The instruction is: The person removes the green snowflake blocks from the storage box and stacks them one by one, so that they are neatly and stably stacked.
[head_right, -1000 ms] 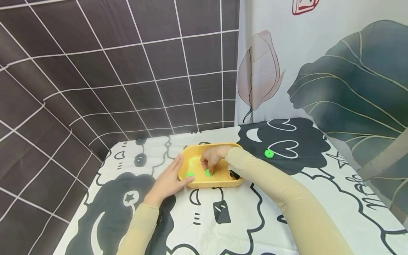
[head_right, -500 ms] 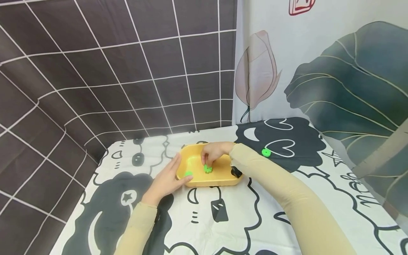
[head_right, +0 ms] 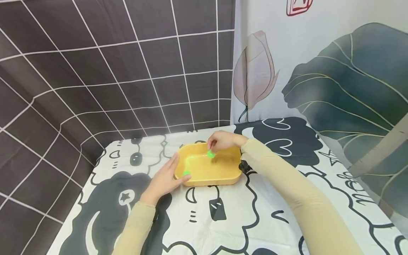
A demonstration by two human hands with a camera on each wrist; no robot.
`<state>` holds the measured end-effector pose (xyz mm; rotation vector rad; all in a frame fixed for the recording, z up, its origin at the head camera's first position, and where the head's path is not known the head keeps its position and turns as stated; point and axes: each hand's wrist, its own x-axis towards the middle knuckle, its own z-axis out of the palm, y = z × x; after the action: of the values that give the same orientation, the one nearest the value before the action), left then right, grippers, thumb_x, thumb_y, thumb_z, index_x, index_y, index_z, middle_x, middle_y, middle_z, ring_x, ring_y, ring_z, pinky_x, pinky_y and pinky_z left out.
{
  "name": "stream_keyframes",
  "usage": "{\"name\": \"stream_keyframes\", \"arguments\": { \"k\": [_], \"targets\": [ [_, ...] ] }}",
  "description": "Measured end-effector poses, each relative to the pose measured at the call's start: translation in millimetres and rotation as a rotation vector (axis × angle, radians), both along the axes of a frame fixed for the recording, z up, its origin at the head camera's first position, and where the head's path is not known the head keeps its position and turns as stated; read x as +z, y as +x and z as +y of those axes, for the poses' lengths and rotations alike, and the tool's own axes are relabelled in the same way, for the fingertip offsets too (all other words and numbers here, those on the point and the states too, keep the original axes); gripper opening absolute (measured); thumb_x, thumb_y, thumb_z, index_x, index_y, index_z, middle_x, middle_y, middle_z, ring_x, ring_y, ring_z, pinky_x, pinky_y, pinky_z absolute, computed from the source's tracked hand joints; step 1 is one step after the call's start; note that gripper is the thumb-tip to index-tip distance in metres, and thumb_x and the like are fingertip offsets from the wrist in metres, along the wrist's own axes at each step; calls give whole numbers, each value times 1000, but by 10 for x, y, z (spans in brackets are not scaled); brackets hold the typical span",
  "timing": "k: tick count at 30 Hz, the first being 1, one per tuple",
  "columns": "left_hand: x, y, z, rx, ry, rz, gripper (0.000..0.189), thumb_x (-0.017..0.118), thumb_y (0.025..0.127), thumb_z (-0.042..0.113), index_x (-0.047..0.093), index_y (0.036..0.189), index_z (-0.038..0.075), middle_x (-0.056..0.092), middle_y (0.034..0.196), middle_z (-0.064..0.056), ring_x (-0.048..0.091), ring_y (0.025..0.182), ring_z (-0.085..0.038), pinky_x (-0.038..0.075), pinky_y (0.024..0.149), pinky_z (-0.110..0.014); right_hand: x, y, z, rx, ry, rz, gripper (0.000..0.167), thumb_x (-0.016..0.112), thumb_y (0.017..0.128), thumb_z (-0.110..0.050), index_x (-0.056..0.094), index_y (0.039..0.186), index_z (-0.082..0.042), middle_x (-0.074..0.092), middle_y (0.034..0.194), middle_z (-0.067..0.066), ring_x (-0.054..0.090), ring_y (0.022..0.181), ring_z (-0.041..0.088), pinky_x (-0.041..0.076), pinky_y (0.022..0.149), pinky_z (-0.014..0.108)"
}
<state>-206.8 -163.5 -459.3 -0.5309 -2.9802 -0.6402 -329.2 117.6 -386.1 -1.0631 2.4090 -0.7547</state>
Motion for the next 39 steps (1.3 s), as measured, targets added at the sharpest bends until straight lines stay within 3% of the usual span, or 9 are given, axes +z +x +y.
{"name": "stream_keyframes", "arguments": {
  "k": [15, 31, 39],
  "targets": [
    [11, 3, 4, 18, -23, 3, 107, 53, 88, 77, 22, 159, 2, 22, 166, -14, 27, 150, -34, 29, 119, -46, 86, -58, 473, -240, -85, -17, 13, 70, 92, -6, 75, 104, -4, 72, 94, 3, 62, 84, 19, 54, 81, 31],
    [23, 6, 17, 23, -24, -5, 107, 54, 88, 76, 21, 159, 3, 21, 166, -13, 27, 150, -34, 28, 119, -46, 140, 66, 1019, -449, -132, -20, 22, 69, 96, -14, 75, 113, -2, 75, 105, 10, 67, 96, 27, 54, 93, 51],
    [27, 14, 16, 22, -18, -7, 108, 53, 88, 77, 21, 159, 3, 20, 167, -13, 27, 150, -34, 28, 119, -47, 122, 139, 1263, -529, -140, 13, 25, 67, 98, -14, 73, 117, 1, 73, 109, 13, 67, 98, 30, 56, 90, 46]
  ]
}}
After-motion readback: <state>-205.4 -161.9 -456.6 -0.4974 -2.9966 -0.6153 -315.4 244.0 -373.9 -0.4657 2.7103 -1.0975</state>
